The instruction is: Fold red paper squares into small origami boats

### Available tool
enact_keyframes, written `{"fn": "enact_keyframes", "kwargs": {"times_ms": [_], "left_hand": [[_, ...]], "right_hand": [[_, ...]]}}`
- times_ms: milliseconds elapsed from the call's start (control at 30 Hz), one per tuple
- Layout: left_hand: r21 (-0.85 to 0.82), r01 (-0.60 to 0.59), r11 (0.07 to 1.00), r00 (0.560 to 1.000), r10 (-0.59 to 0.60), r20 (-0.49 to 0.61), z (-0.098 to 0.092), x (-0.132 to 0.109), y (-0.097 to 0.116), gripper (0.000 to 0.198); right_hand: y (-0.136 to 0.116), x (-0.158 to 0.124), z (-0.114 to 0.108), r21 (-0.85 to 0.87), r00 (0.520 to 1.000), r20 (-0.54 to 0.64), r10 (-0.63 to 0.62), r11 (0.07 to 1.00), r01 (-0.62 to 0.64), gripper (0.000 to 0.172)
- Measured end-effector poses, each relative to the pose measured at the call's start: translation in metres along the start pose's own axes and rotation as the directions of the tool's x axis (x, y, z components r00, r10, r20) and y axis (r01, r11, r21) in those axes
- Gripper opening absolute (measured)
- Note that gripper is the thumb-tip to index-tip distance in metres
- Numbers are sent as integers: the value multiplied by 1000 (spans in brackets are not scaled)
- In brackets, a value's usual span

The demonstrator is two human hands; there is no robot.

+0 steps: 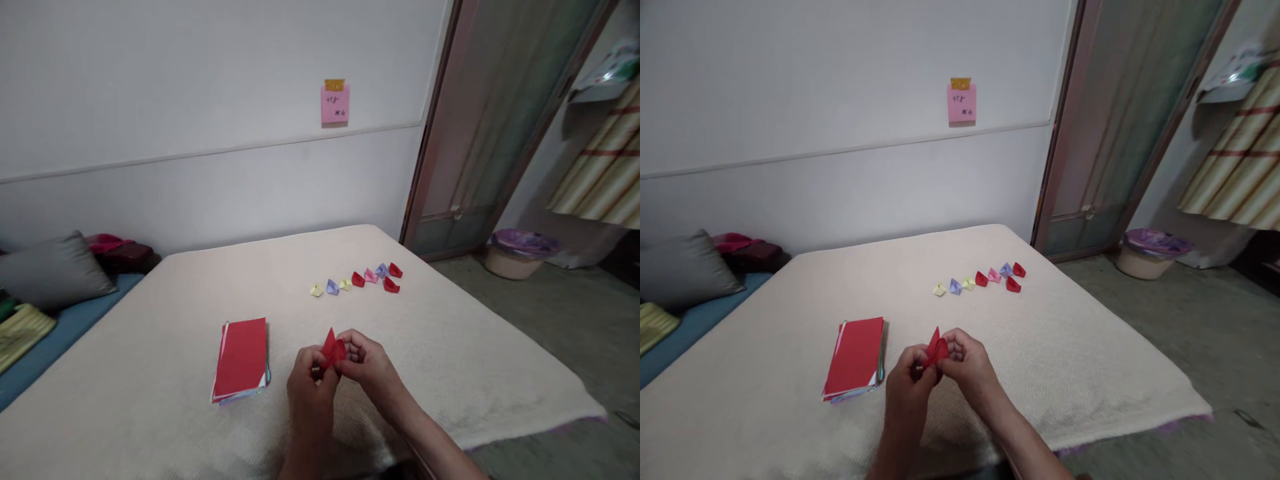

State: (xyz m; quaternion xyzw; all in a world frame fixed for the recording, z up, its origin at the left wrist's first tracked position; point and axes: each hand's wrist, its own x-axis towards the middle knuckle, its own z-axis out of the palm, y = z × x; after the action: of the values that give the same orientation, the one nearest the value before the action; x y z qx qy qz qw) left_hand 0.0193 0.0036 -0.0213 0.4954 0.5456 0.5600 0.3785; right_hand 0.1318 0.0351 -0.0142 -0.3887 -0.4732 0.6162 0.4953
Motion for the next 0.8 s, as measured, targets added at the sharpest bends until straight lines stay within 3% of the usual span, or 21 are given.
{"fn": "enact_keyframes", "kwargs": {"times_ms": [133, 233, 333, 533, 800], "left_hand": [[61, -76, 995, 997, 75, 11, 2, -4, 6, 5], [6, -105, 994, 993, 105, 60, 0, -4, 13, 6], [-101, -56, 993, 993, 65, 95, -3, -1, 16, 13], [-198, 147, 969, 987, -130, 98, -2, 2, 7, 4], [-286, 130, 949, 987, -95, 132, -6, 3, 21, 12]], "right_hand": [[0, -2, 4, -62, 991, -109, -77, 996, 70, 15], [0, -1, 1, -41, 992, -106, -69, 997, 65, 13], [0, 1, -4, -19, 994, -92, -56, 998, 54, 15], [0, 0, -1, -1, 997, -82, -15, 1000, 15, 16], [1, 1, -4, 29, 994, -107, -12, 999, 15, 18]]}}
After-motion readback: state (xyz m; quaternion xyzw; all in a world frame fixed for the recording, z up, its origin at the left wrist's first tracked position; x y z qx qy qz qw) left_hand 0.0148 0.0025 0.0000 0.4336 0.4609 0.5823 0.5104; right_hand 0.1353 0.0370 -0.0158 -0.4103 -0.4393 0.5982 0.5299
